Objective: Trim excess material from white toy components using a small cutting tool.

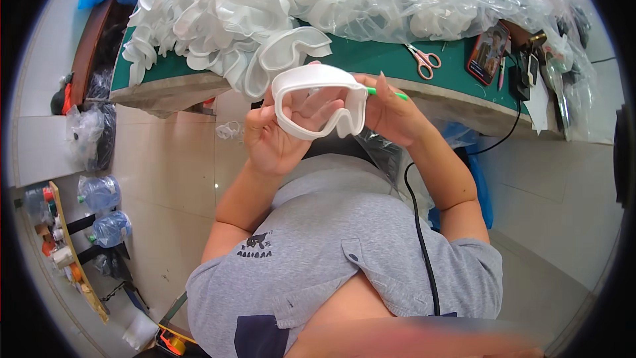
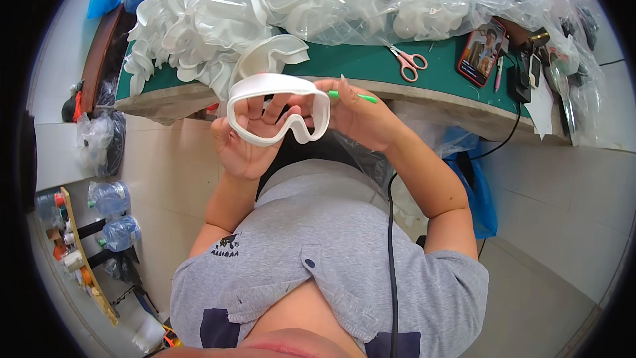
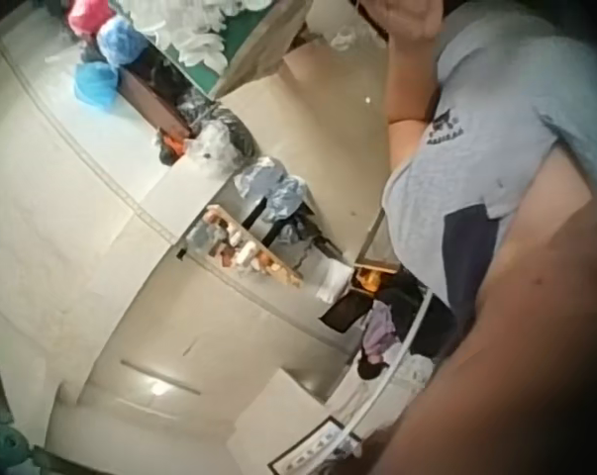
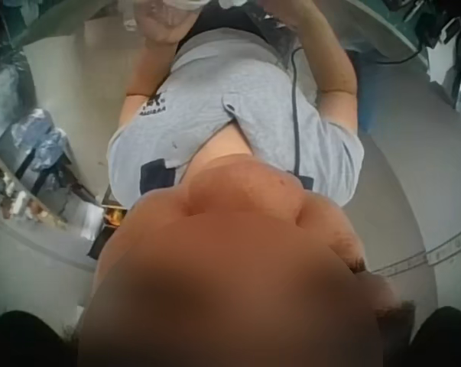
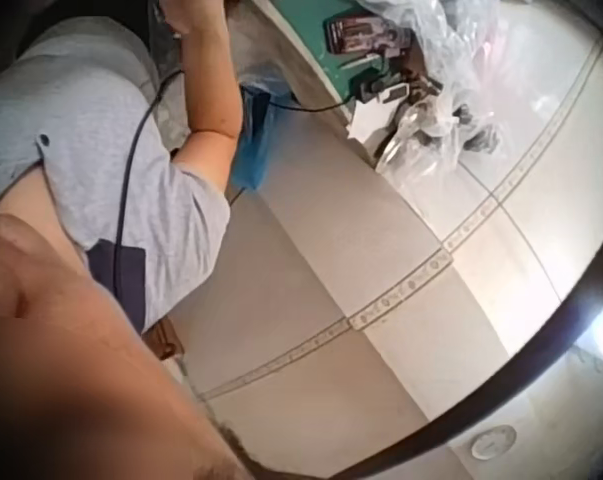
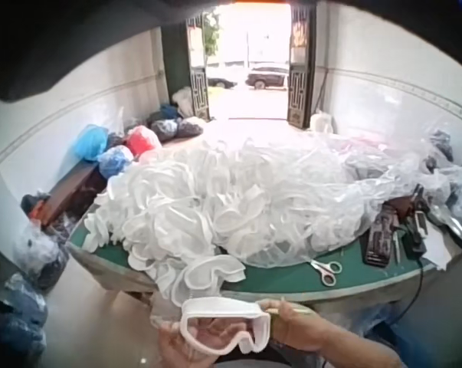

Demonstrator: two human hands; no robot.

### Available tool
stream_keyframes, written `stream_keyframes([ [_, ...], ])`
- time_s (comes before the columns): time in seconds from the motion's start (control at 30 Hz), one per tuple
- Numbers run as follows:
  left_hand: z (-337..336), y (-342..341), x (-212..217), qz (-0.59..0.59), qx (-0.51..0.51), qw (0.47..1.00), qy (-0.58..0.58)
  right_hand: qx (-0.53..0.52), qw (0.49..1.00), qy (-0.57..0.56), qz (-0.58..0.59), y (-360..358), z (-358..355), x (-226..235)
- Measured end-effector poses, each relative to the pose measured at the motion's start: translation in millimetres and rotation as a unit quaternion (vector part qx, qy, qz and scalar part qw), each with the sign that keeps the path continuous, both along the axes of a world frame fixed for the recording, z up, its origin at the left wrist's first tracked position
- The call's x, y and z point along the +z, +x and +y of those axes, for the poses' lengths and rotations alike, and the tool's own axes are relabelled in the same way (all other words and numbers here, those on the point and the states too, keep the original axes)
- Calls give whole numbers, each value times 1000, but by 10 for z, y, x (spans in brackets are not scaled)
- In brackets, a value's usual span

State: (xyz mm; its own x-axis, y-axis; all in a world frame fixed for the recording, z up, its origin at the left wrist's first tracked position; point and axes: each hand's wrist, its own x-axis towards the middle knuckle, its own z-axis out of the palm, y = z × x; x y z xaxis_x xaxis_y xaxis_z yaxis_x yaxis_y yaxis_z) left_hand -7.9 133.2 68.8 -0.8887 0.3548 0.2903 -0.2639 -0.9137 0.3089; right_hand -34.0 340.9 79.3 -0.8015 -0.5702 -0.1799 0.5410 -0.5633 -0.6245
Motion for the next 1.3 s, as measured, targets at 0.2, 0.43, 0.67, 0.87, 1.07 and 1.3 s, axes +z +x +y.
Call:
stream_keyframes([
  [0.2, -165, -79, 23, 15, -18, 996, -85, -120, 950, 161, 239, 47, 330, 66],
  [0.43, -42, -54, 99, 4, 109, 938, -329, -149, 879, 307, 334, 98, 497, 315],
  [0.67, -71, -57, 74, 67, 247, 868, -425, -176, 900, 302, 259, 128, 740, 225],
  [0.87, -49, -95, 60, -62, 149, 935, -316, -138, 972, 170, 87, 135, 845, 179],
  [1.07, -121, -170, -79, -194, -14, 977, -91, -143, 986, 79, -31, 107, 884, 96],
  [1.3, 11, -52, 160, -142, -51, 989, -7, -132, 980, 144, -38, 141, 860, -157],
])
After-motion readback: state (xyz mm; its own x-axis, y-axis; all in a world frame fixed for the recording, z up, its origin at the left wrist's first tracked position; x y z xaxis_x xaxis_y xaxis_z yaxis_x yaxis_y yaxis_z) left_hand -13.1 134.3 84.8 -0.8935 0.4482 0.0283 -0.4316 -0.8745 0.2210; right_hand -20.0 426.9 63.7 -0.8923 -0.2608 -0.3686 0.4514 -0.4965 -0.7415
